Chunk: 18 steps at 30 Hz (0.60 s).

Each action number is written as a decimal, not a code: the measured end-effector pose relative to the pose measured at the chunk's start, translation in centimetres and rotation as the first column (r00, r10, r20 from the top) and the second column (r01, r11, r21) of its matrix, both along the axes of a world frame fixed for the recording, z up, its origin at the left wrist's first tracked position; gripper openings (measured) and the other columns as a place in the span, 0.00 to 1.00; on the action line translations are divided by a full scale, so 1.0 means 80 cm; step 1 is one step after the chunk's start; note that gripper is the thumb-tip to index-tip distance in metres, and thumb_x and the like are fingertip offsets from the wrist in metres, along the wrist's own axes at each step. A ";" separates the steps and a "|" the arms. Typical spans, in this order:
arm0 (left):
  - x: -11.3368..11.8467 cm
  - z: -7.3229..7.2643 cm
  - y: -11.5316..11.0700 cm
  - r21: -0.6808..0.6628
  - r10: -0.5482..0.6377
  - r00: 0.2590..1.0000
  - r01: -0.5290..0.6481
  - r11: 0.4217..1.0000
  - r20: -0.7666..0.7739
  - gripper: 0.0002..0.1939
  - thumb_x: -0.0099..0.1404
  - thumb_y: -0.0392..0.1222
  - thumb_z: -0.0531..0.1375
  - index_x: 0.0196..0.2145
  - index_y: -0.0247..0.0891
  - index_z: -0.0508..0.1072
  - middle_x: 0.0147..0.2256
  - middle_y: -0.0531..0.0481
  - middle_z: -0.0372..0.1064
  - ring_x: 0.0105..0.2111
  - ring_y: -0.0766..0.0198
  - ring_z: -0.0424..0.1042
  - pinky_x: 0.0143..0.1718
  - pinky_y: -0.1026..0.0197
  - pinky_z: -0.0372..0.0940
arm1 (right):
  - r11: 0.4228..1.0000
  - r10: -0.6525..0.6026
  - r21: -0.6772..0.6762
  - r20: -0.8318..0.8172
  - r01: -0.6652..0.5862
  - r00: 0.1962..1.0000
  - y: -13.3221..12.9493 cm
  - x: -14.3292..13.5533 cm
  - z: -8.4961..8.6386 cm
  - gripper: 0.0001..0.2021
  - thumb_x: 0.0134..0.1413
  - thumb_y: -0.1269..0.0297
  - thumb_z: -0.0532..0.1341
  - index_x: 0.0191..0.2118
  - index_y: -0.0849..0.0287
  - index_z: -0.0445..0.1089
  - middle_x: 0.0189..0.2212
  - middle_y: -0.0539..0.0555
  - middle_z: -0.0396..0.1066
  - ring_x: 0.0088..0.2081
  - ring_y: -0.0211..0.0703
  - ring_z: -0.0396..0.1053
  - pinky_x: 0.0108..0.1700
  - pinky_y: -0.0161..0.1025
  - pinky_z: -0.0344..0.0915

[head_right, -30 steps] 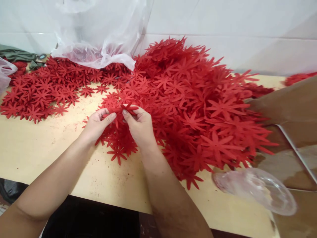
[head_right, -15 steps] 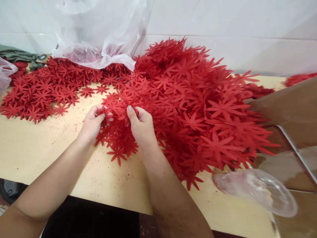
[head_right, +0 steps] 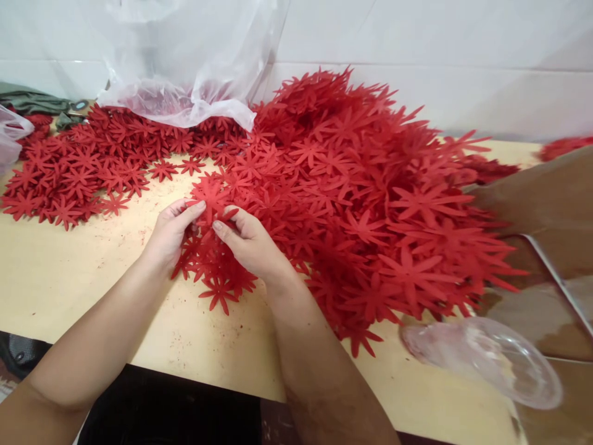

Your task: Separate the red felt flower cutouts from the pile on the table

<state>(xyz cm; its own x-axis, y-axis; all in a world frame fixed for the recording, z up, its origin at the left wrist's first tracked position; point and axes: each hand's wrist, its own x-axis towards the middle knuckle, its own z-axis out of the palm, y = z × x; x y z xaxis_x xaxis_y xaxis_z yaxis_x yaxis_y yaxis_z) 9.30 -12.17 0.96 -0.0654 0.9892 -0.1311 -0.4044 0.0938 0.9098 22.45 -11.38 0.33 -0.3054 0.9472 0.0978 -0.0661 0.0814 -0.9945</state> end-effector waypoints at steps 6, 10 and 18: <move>-0.007 0.003 0.006 -0.035 0.144 0.990 -0.144 0.989 0.004 0.06 0.54 0.36 0.62 0.22 0.35 0.69 0.15 0.60 0.58 0.15 0.77 0.52 0.19 0.69 0.48 | 0.986 -0.161 -0.044 -0.004 0.161 0.987 0.006 0.005 -0.002 0.15 0.38 0.54 0.69 0.22 0.58 0.65 0.19 0.45 0.62 0.22 0.30 0.58 0.27 0.32 0.60; -0.007 0.003 0.009 -0.036 0.145 0.989 -0.145 0.989 -0.005 0.04 0.55 0.35 0.62 0.24 0.35 0.70 0.14 0.61 0.56 0.14 0.77 0.51 0.18 0.69 0.46 | 0.971 -0.239 -0.029 -0.007 0.239 0.971 0.011 0.008 -0.003 0.16 0.35 0.54 0.70 0.21 0.58 0.65 0.17 0.45 0.62 0.21 0.30 0.58 0.24 0.32 0.57; 0.000 0.000 0.005 -0.038 0.087 0.990 -0.092 0.995 -0.114 0.13 0.56 0.43 0.64 0.21 0.37 0.64 0.15 0.61 0.56 0.16 0.76 0.52 0.19 0.67 0.48 | 0.942 -0.337 0.014 0.041 0.337 0.941 0.009 0.009 0.003 0.25 0.39 0.43 0.66 0.15 0.57 0.58 0.12 0.45 0.58 0.16 0.29 0.52 0.18 0.32 0.51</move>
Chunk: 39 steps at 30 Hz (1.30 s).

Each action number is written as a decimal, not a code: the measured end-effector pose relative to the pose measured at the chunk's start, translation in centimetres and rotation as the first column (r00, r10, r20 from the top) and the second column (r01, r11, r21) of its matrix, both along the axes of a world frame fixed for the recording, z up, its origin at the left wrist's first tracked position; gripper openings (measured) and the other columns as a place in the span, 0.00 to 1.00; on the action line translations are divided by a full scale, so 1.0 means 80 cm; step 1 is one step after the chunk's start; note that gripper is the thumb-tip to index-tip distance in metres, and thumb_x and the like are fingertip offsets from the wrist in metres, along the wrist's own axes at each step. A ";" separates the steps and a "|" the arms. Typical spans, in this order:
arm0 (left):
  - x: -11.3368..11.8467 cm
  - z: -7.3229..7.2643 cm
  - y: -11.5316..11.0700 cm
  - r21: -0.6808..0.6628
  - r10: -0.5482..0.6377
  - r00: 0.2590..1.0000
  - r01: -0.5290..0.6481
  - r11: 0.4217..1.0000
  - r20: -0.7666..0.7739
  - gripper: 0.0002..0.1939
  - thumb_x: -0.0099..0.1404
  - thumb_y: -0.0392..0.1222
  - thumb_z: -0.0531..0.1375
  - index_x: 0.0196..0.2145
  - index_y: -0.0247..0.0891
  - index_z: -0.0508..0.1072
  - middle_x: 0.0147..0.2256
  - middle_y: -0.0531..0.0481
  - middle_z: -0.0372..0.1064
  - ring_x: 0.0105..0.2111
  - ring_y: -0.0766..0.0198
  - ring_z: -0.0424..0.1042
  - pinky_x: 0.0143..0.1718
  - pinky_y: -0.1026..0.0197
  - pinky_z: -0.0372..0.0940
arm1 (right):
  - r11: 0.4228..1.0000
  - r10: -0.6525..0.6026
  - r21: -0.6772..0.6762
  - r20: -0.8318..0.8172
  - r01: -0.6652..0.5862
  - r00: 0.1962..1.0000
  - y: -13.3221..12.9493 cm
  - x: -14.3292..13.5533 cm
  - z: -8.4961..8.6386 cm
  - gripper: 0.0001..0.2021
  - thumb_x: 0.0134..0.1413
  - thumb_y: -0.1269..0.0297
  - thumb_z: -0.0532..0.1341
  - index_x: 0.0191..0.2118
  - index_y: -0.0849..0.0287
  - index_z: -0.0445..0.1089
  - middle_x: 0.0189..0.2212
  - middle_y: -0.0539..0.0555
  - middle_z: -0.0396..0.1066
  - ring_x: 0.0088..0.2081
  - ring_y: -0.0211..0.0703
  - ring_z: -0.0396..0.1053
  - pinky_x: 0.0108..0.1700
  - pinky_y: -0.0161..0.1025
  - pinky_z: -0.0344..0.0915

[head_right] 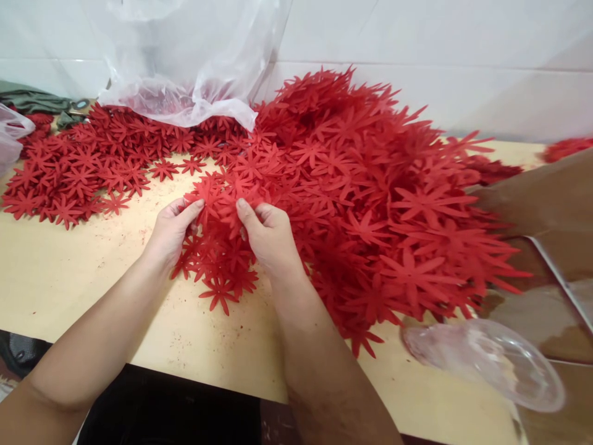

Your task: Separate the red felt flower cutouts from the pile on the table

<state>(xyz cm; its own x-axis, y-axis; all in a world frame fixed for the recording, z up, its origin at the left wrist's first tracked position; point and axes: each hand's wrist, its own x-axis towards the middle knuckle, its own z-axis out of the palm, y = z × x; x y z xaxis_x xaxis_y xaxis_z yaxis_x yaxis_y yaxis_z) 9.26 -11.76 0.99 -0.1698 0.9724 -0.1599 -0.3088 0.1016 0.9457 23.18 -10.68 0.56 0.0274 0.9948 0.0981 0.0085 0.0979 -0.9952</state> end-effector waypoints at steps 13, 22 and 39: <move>0.004 -0.001 -0.004 0.020 -0.119 0.991 0.118 0.993 0.056 0.04 0.53 0.35 0.63 0.27 0.36 0.70 0.20 0.59 0.64 0.21 0.75 0.62 0.28 0.68 0.60 | 0.939 -0.224 0.298 0.160 0.169 0.961 0.011 0.003 -0.024 0.15 0.45 0.54 0.64 0.38 0.56 0.68 0.38 0.55 0.69 0.35 0.39 0.68 0.38 0.40 0.68; 0.004 -0.001 -0.007 0.039 -0.096 0.994 0.098 0.994 -0.052 0.15 0.49 0.45 0.68 0.21 0.37 0.64 0.19 0.59 0.60 0.19 0.75 0.55 0.22 0.68 0.52 | 0.978 0.006 0.205 0.135 -0.034 0.991 -0.013 -0.014 -0.004 0.16 0.49 0.48 0.62 0.36 0.56 0.70 0.33 0.53 0.72 0.35 0.40 0.70 0.41 0.41 0.68; 0.002 -0.003 -0.005 -0.003 -0.167 0.982 0.168 0.986 0.094 0.13 0.58 0.50 0.62 0.29 0.37 0.69 0.26 0.55 0.69 0.22 0.75 0.63 0.25 0.69 0.57 | 0.777 -0.533 0.580 0.396 0.247 0.747 0.017 0.023 -0.030 0.23 0.47 0.59 0.63 0.51 0.58 0.67 0.50 0.64 0.65 0.54 0.56 0.61 0.57 0.60 0.55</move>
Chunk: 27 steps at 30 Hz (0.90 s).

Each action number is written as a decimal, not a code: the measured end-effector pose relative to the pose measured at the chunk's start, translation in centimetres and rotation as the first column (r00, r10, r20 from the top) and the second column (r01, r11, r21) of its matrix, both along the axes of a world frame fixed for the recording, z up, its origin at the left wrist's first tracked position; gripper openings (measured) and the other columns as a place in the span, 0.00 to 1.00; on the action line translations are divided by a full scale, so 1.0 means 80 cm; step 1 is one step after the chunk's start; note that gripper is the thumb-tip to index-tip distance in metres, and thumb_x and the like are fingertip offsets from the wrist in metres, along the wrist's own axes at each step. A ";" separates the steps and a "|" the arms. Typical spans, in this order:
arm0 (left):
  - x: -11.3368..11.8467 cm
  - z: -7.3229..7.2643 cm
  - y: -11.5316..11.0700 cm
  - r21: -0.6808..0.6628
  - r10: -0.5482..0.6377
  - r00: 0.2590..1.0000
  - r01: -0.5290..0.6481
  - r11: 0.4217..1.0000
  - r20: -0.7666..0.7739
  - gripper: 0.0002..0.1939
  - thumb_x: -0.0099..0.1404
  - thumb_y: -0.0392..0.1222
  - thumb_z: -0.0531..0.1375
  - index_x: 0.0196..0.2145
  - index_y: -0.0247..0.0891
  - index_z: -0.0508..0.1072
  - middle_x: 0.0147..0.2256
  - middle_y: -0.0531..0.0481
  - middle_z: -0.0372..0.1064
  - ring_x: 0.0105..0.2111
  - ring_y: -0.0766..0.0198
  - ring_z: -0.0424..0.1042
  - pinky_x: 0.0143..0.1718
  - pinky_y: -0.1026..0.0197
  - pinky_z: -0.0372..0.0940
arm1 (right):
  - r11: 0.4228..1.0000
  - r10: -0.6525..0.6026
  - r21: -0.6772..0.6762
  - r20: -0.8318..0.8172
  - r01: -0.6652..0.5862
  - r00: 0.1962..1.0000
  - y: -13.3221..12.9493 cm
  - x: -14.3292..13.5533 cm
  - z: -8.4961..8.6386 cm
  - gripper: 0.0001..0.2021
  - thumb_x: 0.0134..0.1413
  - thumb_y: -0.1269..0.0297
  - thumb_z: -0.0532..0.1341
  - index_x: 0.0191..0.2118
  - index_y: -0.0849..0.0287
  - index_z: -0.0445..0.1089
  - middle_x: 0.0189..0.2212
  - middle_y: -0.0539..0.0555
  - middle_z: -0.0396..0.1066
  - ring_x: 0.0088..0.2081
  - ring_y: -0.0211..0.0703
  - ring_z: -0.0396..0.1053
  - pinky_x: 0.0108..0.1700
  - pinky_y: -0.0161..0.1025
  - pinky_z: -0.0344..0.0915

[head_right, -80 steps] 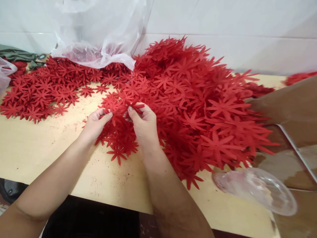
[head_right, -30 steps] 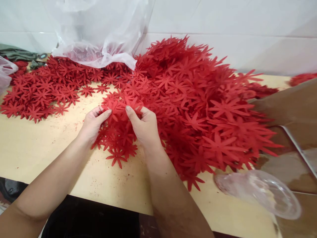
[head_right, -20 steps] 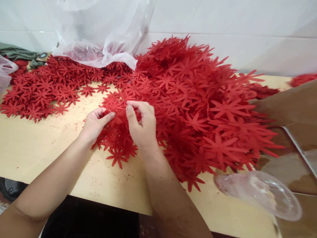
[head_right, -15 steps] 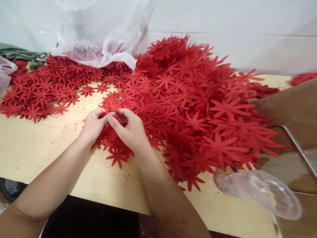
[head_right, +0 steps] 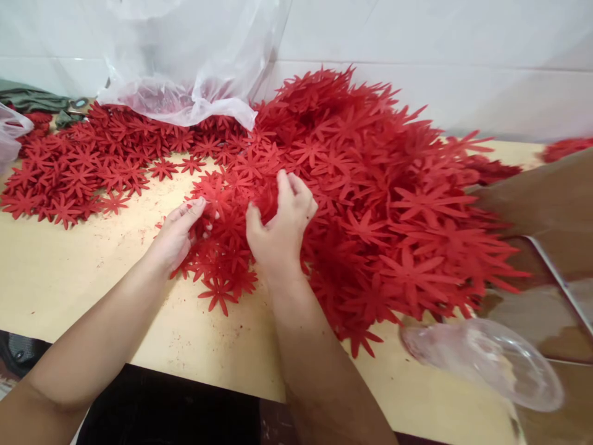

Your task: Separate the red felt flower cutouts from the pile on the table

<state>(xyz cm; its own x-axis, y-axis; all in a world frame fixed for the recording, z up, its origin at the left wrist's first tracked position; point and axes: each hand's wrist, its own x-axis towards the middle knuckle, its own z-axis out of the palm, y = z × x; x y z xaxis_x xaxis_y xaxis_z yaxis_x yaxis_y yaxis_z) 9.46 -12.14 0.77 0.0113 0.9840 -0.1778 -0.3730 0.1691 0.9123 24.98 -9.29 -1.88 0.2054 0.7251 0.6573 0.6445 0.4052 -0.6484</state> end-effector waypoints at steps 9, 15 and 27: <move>0.003 -0.001 -0.003 0.026 -0.127 0.987 0.125 0.992 0.102 0.12 0.56 0.49 0.63 0.31 0.36 0.75 0.27 0.51 0.73 0.29 0.67 0.71 0.34 0.63 0.66 | 0.933 0.333 -0.141 -0.014 -0.332 0.943 -0.027 -0.036 0.018 0.07 0.51 0.64 0.59 0.37 0.57 0.71 0.35 0.56 0.72 0.40 0.46 0.69 0.47 0.48 0.66; 0.004 0.000 -0.001 -0.007 -0.062 0.996 0.062 0.998 0.066 0.01 0.56 0.33 0.61 0.28 0.35 0.74 0.22 0.55 0.71 0.22 0.73 0.68 0.32 0.66 0.64 | 0.897 0.316 -0.191 -0.352 -0.398 0.881 -0.020 -0.033 0.009 0.07 0.53 0.61 0.58 0.36 0.57 0.69 0.33 0.54 0.72 0.37 0.42 0.70 0.44 0.45 0.68; 0.004 -0.001 -0.004 0.053 -0.020 0.996 0.024 0.998 -0.086 0.10 0.54 0.44 0.64 0.25 0.36 0.68 0.19 0.59 0.63 0.19 0.75 0.59 0.24 0.68 0.56 | 0.901 0.361 -0.172 -0.209 -0.398 0.909 -0.024 -0.021 0.020 0.12 0.53 0.61 0.57 0.43 0.55 0.70 0.44 0.56 0.72 0.49 0.48 0.68 0.55 0.53 0.62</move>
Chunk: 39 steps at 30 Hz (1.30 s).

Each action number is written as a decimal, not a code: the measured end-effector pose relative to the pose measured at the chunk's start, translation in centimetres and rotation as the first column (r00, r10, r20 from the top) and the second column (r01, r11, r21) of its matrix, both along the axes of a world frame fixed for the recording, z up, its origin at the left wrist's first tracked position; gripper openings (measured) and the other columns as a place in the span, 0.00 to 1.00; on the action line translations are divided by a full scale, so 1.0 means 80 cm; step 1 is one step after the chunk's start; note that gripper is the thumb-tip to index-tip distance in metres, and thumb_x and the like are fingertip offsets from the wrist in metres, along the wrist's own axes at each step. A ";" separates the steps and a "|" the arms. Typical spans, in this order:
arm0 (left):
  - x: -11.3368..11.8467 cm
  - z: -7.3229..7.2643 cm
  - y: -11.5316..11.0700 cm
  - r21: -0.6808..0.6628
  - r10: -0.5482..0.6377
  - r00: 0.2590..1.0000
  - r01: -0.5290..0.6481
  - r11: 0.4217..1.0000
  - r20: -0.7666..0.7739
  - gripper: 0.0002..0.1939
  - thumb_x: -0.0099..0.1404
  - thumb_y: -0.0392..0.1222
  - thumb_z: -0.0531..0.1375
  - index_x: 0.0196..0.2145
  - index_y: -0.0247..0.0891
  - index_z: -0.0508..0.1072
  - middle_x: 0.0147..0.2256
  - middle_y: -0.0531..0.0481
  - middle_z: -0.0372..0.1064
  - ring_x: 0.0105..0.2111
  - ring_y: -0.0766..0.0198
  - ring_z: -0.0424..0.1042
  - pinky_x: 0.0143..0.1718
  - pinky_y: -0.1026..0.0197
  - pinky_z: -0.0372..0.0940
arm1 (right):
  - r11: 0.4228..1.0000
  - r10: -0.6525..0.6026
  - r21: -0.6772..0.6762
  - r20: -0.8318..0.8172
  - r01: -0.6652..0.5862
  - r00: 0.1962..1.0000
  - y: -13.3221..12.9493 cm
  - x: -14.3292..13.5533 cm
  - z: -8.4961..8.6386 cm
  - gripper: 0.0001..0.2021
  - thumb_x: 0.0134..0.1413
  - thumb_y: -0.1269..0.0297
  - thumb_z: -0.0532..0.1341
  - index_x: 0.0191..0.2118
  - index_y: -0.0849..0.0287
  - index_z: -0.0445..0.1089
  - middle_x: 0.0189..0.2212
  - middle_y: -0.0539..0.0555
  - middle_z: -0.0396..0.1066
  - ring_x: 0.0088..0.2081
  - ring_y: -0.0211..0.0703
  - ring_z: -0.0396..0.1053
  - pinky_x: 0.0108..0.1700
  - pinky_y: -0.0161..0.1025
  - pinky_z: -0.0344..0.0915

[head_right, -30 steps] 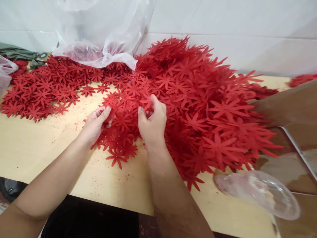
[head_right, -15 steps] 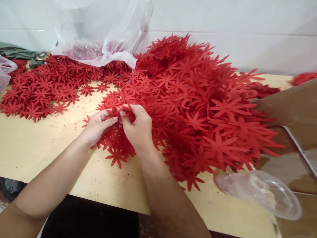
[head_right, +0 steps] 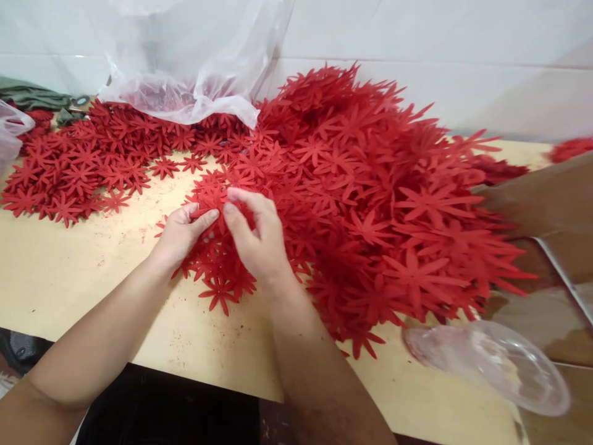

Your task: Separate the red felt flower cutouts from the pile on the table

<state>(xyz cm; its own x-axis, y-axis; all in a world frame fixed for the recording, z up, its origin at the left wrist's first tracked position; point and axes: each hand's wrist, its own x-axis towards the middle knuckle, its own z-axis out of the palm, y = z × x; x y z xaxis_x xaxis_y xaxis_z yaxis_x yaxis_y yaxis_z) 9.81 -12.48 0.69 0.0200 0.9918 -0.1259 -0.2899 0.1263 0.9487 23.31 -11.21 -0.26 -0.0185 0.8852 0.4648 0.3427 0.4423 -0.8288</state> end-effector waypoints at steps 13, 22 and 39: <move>-0.001 0.001 0.003 0.061 -0.068 0.997 0.070 0.996 -0.033 0.03 0.59 0.36 0.60 0.29 0.36 0.70 0.21 0.57 0.67 0.22 0.74 0.63 0.29 0.68 0.59 | 0.993 -0.063 -0.118 -0.284 0.030 0.957 0.008 -0.005 -0.003 0.04 0.45 0.67 0.63 0.30 0.56 0.66 0.29 0.50 0.69 0.32 0.39 0.69 0.39 0.41 0.68; -0.005 -0.002 0.007 -0.011 0.023 0.990 -0.025 1.000 -0.142 0.10 0.63 0.41 0.56 0.25 0.36 0.68 0.14 0.59 0.62 0.15 0.75 0.58 0.22 0.68 0.53 | 0.987 -0.115 -0.134 -0.254 0.083 0.960 0.009 -0.001 0.001 0.08 0.49 0.63 0.63 0.25 0.55 0.63 0.20 0.47 0.59 0.22 0.34 0.57 0.26 0.36 0.60; -0.005 -0.012 0.005 0.275 -0.008 0.993 0.041 0.961 -0.122 0.18 0.55 0.44 0.64 0.44 0.38 0.72 0.41 0.48 0.72 0.44 0.62 0.70 0.49 0.57 0.62 | 0.958 0.123 -0.206 -0.339 -0.201 0.933 0.005 -0.007 0.000 0.16 0.43 0.50 0.66 0.31 0.55 0.65 0.25 0.47 0.66 0.25 0.33 0.63 0.30 0.35 0.63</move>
<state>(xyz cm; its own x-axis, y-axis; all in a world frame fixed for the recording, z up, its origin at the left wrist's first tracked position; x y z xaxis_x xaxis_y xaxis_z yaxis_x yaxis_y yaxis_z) 9.42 -12.11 -0.24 0.0462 0.9876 0.1501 -0.1735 -0.1401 0.9748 22.78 -10.82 -0.24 -0.0559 0.9665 0.2507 -0.0169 0.2501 -0.9681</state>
